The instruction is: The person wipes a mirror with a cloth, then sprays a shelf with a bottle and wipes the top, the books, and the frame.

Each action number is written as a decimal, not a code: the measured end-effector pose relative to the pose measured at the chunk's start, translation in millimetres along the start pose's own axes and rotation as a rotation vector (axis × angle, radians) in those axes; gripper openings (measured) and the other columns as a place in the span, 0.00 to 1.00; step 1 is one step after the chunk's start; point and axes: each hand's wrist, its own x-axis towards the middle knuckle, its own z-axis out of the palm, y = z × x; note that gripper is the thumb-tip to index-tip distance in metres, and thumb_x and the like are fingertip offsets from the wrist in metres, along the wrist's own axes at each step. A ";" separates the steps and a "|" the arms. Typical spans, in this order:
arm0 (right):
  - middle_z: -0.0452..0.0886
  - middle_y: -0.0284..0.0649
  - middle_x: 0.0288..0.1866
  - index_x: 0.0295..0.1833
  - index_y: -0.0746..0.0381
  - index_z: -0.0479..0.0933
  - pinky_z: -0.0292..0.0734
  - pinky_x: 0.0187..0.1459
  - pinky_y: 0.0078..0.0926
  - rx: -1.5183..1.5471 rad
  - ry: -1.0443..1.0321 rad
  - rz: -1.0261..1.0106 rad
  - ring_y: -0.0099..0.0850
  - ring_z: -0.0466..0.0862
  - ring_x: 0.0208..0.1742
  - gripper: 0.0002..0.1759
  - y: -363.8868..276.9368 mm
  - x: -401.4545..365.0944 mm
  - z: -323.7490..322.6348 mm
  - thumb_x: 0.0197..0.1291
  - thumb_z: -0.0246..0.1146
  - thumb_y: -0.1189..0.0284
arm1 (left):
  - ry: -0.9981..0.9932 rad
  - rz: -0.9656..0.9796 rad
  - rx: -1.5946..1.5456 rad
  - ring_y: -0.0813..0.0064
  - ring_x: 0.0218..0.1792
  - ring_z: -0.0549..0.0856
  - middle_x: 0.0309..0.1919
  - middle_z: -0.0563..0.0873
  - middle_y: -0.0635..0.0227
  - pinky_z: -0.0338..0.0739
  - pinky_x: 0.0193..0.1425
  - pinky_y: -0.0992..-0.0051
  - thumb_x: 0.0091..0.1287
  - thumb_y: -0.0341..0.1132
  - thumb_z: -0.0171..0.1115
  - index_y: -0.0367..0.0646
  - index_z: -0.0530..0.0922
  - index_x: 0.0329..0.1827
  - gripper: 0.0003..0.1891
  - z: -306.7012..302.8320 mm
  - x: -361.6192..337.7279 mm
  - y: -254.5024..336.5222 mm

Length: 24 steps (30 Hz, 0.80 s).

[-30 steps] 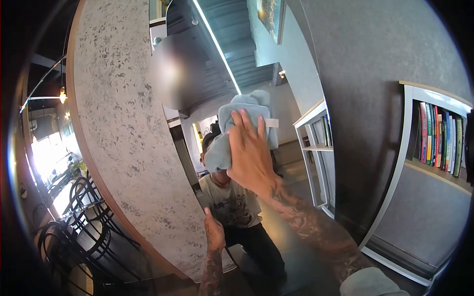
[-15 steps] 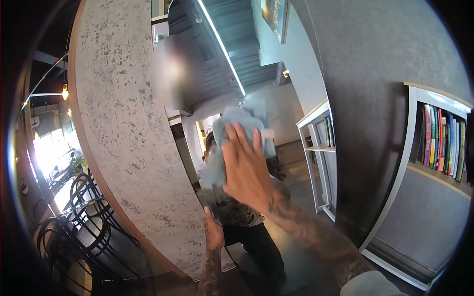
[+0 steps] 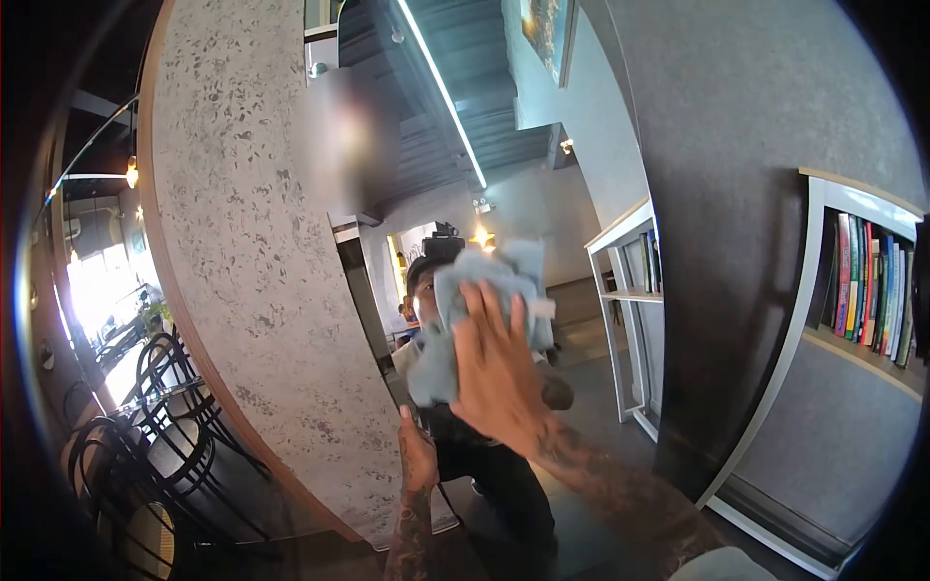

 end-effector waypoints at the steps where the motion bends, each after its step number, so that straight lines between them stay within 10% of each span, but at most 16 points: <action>1: 0.64 0.68 0.73 0.51 0.73 0.67 0.46 0.75 0.73 -0.003 -0.002 -0.004 0.64 0.61 0.78 0.25 1.6 -3.9 -0.7 0.50 0.68 0.77 | 0.007 0.014 -0.010 0.87 0.15 0.59 0.19 0.64 0.82 0.50 0.19 0.80 0.79 0.64 0.45 0.41 0.81 0.45 0.32 0.5 0.0 -1.1; 8: 0.65 0.67 0.70 0.54 0.70 0.65 0.48 0.73 0.75 -0.041 0.103 -0.044 0.66 0.61 0.77 0.34 13.8 65.2 6.1 0.44 0.75 0.72 | 0.015 -0.017 -0.023 0.86 0.14 0.58 0.19 0.66 0.81 0.49 0.18 0.79 0.81 0.63 0.45 0.38 0.80 0.54 0.32 -10.2 6.3 -12.8; 10: 0.65 0.66 0.71 0.56 0.71 0.66 0.49 0.74 0.74 -0.079 0.157 -0.061 0.65 0.62 0.77 0.33 13.5 72.6 14.7 0.47 0.73 0.72 | -0.050 -0.133 0.075 0.83 0.20 0.70 0.27 0.75 0.76 0.62 0.23 0.80 0.81 0.62 0.44 0.37 0.77 0.60 0.33 -19.4 10.2 -16.8; 14: 0.64 0.62 0.76 0.57 0.72 0.69 0.52 0.76 0.66 0.144 -0.070 -0.156 0.57 0.63 0.79 0.28 -3.2 -31.7 25.0 0.53 0.68 0.72 | -0.073 0.039 -0.083 0.73 0.47 0.86 0.52 0.84 0.63 0.81 0.48 0.75 0.81 0.60 0.44 0.34 0.70 0.69 0.34 -3.9 3.5 -18.1; 17: 0.66 0.57 0.77 0.56 0.69 0.73 0.59 0.77 0.54 0.381 -0.364 -0.192 0.52 0.66 0.79 0.18 2.9 -142.8 34.0 0.62 0.64 0.73 | -0.193 0.311 0.043 0.73 0.44 0.86 0.48 0.85 0.61 0.82 0.47 0.72 0.82 0.62 0.39 0.35 0.74 0.67 0.35 -3.2 0.6 -18.5; 18: 0.66 0.57 0.77 0.56 0.69 0.73 0.59 0.77 0.54 0.382 -0.358 -0.176 0.52 0.66 0.79 0.18 6.0 -152.4 17.2 0.62 0.64 0.73 | -0.223 0.100 -0.163 0.68 0.53 0.84 0.57 0.81 0.56 0.80 0.57 0.69 0.82 0.62 0.40 0.34 0.72 0.69 0.36 -1.4 -3.3 -4.7; 19: 0.68 0.57 0.76 0.55 0.69 0.73 0.61 0.76 0.52 0.609 -0.317 0.022 0.52 0.69 0.77 0.17 6.0 -158.3 -4.2 0.64 0.63 0.73 | -0.244 -0.109 -0.363 0.64 0.63 0.82 0.66 0.78 0.51 0.78 0.67 0.67 0.81 0.62 0.41 0.33 0.69 0.72 0.37 -1.2 -4.2 4.2; 21: 0.75 0.50 0.68 0.62 0.66 0.72 0.68 0.71 0.44 0.864 -0.039 0.469 0.43 0.75 0.70 0.19 38.1 -180.0 -13.9 0.68 0.62 0.72 | -0.086 0.091 -0.198 0.67 0.57 0.83 0.67 0.76 0.51 0.79 0.62 0.68 0.80 0.63 0.44 0.31 0.68 0.73 0.39 -0.6 6.2 -9.2; 24: 0.73 0.48 0.70 0.73 0.65 0.67 0.67 0.71 0.37 0.658 0.493 0.620 0.37 0.74 0.70 0.26 88.3 -174.1 -48.0 0.71 0.56 0.73 | 0.000 -0.091 -0.053 0.65 0.69 0.76 0.69 0.77 0.55 0.67 0.74 0.71 0.82 0.60 0.40 0.30 0.68 0.74 0.38 9.5 -11.6 18.6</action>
